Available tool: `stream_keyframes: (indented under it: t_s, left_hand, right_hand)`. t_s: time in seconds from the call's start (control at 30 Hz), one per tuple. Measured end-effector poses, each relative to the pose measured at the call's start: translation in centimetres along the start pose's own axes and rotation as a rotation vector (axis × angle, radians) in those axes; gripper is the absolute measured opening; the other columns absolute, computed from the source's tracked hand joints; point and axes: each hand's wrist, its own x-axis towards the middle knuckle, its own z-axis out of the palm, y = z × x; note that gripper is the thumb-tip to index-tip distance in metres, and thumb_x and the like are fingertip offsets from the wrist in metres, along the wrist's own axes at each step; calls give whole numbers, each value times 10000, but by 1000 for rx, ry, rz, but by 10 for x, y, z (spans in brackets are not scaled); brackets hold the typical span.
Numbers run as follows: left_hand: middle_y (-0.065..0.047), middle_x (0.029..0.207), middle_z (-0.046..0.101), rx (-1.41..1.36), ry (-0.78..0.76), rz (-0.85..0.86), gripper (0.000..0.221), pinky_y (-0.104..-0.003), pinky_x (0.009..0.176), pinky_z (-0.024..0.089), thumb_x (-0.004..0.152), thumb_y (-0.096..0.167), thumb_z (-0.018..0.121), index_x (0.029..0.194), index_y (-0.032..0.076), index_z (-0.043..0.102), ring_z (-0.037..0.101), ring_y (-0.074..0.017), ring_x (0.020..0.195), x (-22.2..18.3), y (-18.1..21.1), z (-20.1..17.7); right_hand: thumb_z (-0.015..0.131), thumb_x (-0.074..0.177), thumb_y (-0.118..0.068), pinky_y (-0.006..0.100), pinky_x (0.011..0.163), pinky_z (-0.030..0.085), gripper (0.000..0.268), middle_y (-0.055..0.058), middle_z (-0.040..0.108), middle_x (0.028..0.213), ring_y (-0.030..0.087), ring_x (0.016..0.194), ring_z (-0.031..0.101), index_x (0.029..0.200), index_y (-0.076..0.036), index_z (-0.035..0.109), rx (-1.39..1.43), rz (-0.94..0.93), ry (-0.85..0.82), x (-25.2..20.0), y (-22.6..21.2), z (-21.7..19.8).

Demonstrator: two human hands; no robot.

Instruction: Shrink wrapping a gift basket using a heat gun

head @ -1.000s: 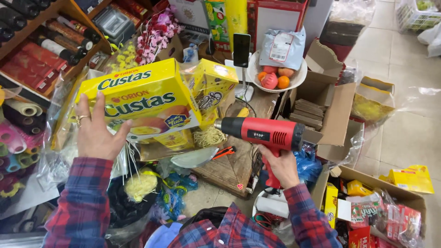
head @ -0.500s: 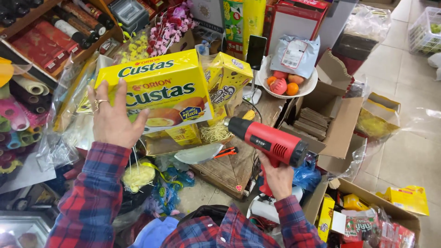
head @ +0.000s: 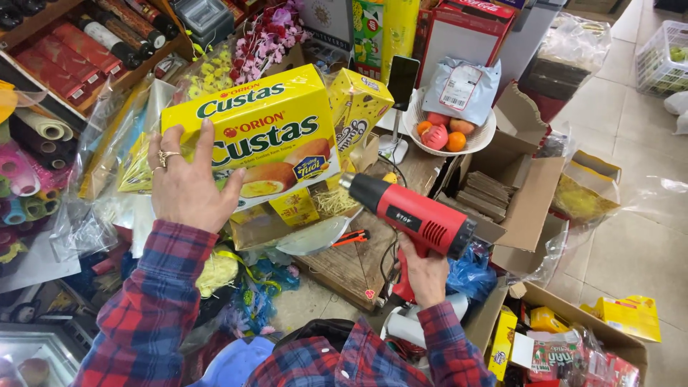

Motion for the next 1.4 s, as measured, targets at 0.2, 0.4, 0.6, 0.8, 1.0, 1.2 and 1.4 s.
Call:
stream_keyframes:
  t_s: [0.2, 0.4, 0.6, 0.8, 1.0, 1.2, 1.4]
  left_hand:
    - [-239, 1421, 439, 29, 26, 15, 850, -633, 1097, 453, 798, 400, 882, 1546, 82, 635, 363, -597, 1378, 0, 2, 2]
    - [-249, 1447, 426, -17, 16, -4, 846, -649, 1135, 402, 805, 358, 882, 1559, 83, 615, 319, -604, 1418, -2, -2, 2]
    - [-269, 1465, 427, -52, -6, -20, 842, -670, 1145, 376, 799, 326, 892, 1555, 74, 622, 297, -615, 1437, 1, -7, -2]
    - [-261, 1563, 364, -24, -218, -133, 824, -711, 1058, 439, 892, 441, 747, 1610, 128, 492, 199, -476, 1516, 10, -1, -24]
    - [-305, 1554, 411, -45, -110, -59, 832, -664, 1158, 350, 869, 405, 778, 1598, 92, 528, 254, -539, 1495, 3, -19, -9]
    - [-306, 1559, 392, -57, -123, -53, 832, -675, 1158, 347, 879, 386, 788, 1600, 71, 516, 275, -556, 1481, 5, -18, -14]
    - [-300, 1556, 403, -30, -124, -38, 828, -681, 1113, 404, 879, 386, 783, 1591, 46, 532, 269, -515, 1499, 4, -22, -13]
  right_hand:
    - [880, 812, -407, 391, 675, 613, 422, 116, 728, 631, 236, 551, 752, 937, -29, 742, -113, 28, 13, 11, -6, -7]
    - [844, 807, -554, 382, 720, 595, 571, 95, 747, 660, 237, 622, 774, 1039, -46, 723, -205, 79, 16, 31, 26, 0]
    - [847, 827, -521, 375, 625, 620, 567, 130, 757, 724, 225, 568, 756, 1009, -9, 685, -114, 50, 50, 36, 16, -11]
    - [811, 835, -397, 363, 551, 598, 400, 107, 739, 791, 236, 532, 698, 1030, -56, 738, -49, 31, -38, 27, 38, -15]
    - [815, 841, -383, 379, 664, 601, 346, 96, 729, 699, 223, 561, 697, 979, -78, 732, -16, -40, 10, 23, 57, -15]
    - [845, 787, -246, 566, 1118, 524, 612, 121, 764, 1282, 323, 1251, 703, 1357, -134, 653, 163, -73, 53, 6, 83, -5]
    - [835, 718, -505, 489, 911, 596, 683, 48, 801, 1148, 288, 1121, 733, 1321, -210, 710, -101, -26, 86, 3, 100, 2]
